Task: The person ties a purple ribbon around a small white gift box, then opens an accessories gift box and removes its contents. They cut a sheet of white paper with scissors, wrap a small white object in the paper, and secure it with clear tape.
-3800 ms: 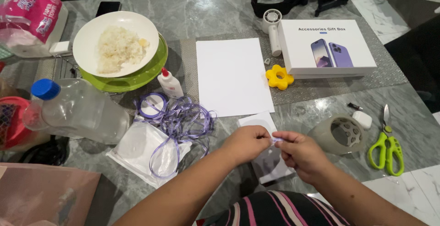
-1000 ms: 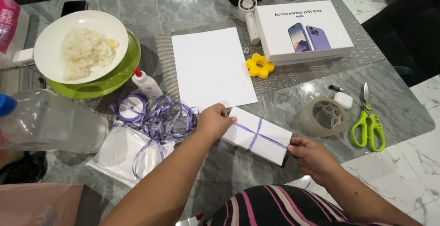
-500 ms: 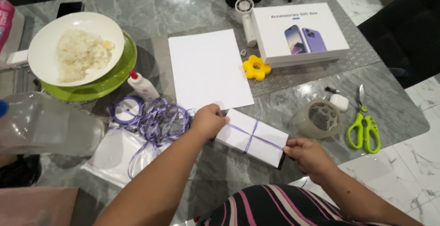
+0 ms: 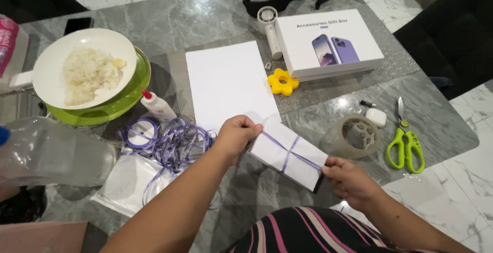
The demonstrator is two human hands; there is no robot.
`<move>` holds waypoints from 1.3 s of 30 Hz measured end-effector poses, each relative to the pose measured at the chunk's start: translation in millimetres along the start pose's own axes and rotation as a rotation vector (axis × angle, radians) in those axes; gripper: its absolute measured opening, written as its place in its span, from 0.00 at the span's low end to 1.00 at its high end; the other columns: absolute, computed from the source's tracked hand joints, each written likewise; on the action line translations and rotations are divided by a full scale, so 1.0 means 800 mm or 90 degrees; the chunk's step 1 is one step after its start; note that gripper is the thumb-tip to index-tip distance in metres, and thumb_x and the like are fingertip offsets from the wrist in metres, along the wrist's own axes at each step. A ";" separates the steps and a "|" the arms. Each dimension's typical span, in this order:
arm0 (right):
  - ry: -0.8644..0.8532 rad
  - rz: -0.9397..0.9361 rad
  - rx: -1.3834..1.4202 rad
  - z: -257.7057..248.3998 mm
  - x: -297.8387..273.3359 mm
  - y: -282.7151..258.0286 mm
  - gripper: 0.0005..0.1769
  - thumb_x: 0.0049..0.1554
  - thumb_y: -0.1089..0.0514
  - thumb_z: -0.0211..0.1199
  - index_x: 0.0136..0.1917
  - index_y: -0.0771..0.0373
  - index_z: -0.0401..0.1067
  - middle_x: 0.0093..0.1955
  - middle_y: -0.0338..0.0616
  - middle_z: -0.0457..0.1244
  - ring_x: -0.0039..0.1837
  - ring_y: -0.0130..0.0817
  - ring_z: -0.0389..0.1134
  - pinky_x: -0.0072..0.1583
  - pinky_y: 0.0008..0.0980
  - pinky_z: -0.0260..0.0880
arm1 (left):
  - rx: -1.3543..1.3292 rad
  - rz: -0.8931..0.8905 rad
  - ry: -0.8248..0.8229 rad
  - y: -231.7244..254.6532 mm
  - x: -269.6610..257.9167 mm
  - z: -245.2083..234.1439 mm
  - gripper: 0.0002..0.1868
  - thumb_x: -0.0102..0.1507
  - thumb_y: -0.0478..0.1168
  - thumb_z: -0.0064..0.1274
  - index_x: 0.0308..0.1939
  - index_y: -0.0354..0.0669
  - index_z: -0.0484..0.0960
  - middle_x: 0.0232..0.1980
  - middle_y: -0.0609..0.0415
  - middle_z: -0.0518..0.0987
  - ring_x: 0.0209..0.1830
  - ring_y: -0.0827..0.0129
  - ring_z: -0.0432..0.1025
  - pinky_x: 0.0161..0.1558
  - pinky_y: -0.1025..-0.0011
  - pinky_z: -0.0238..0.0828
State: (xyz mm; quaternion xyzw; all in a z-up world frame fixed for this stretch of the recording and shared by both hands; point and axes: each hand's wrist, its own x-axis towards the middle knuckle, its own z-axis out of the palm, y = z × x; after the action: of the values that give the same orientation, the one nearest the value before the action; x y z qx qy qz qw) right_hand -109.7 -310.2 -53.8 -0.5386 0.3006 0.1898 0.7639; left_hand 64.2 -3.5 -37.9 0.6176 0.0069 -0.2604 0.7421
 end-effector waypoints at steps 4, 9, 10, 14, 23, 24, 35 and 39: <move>-0.006 -0.031 0.116 -0.021 0.005 0.004 0.12 0.58 0.60 0.60 0.56 0.58 0.71 0.31 0.32 0.57 0.28 0.22 0.51 0.30 0.24 0.49 | -0.119 -0.043 -0.035 0.013 0.009 0.006 0.09 0.63 0.38 0.61 0.31 0.42 0.77 0.27 0.59 0.76 0.22 0.76 0.66 0.25 0.76 0.63; -0.048 -0.057 0.179 -0.024 0.008 -0.009 0.05 0.60 0.62 0.59 0.50 0.55 0.71 0.30 0.31 0.56 0.29 0.22 0.51 0.31 0.24 0.51 | -0.195 -0.127 -0.035 0.027 0.004 0.000 0.10 0.67 0.42 0.56 0.34 0.44 0.77 0.29 0.58 0.78 0.23 0.74 0.69 0.27 0.73 0.69; -0.073 -0.069 0.179 -0.018 0.007 -0.013 0.04 0.60 0.62 0.60 0.49 0.55 0.70 0.30 0.31 0.56 0.29 0.22 0.52 0.31 0.24 0.51 | -0.197 -0.134 -0.027 0.029 0.004 0.000 0.09 0.67 0.42 0.56 0.34 0.45 0.76 0.29 0.59 0.78 0.23 0.74 0.69 0.28 0.73 0.70; -0.122 -0.099 0.197 0.012 -0.011 -0.028 0.07 0.58 0.61 0.63 0.50 0.52 0.69 0.31 0.32 0.59 0.28 0.21 0.53 0.29 0.22 0.52 | -0.264 -0.182 0.019 0.021 -0.005 0.002 0.07 0.67 0.42 0.53 0.35 0.47 0.76 0.30 0.60 0.79 0.26 0.75 0.72 0.31 0.73 0.73; -0.137 -0.276 0.231 0.006 -0.028 -0.093 0.27 0.55 0.68 0.57 0.69 0.59 0.67 0.54 0.41 0.69 0.32 0.14 0.58 0.32 0.13 0.57 | -0.439 -0.079 -0.303 0.037 -0.025 -0.007 0.15 0.65 0.48 0.57 0.44 0.39 0.80 0.43 0.51 0.85 0.43 0.66 0.80 0.50 0.67 0.80; -0.119 -0.284 0.237 0.000 -0.027 -0.097 0.29 0.54 0.70 0.55 0.69 0.59 0.67 0.55 0.41 0.69 0.33 0.14 0.59 0.32 0.12 0.57 | -0.455 -0.045 -0.330 0.039 -0.025 0.000 0.15 0.66 0.47 0.58 0.45 0.38 0.80 0.45 0.50 0.85 0.46 0.65 0.81 0.55 0.66 0.81; 0.106 -0.249 0.241 0.019 -0.055 -0.138 0.12 0.62 0.61 0.54 0.55 0.47 0.72 0.52 0.41 0.68 0.48 0.33 0.73 0.44 0.28 0.76 | -0.288 -0.139 -0.363 0.090 -0.022 0.020 0.14 0.65 0.43 0.51 0.53 0.43 0.79 0.50 0.53 0.83 0.47 0.66 0.81 0.51 0.61 0.81; -0.232 -0.331 0.113 0.009 -0.038 -0.150 0.13 0.59 0.73 0.59 0.54 0.61 0.77 0.54 0.56 0.69 0.51 0.44 0.73 0.47 0.37 0.76 | -0.040 -0.243 -0.381 0.088 0.000 -0.010 0.13 0.62 0.37 0.53 0.51 0.51 0.79 0.43 0.60 0.81 0.40 0.70 0.77 0.46 0.59 0.81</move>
State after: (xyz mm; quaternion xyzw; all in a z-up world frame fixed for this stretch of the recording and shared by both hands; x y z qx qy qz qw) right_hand -57.3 -344.2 53.1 -0.4854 0.0269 0.0550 0.8721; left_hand 94.5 10.5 24.1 0.4784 -0.0875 -0.5631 0.6681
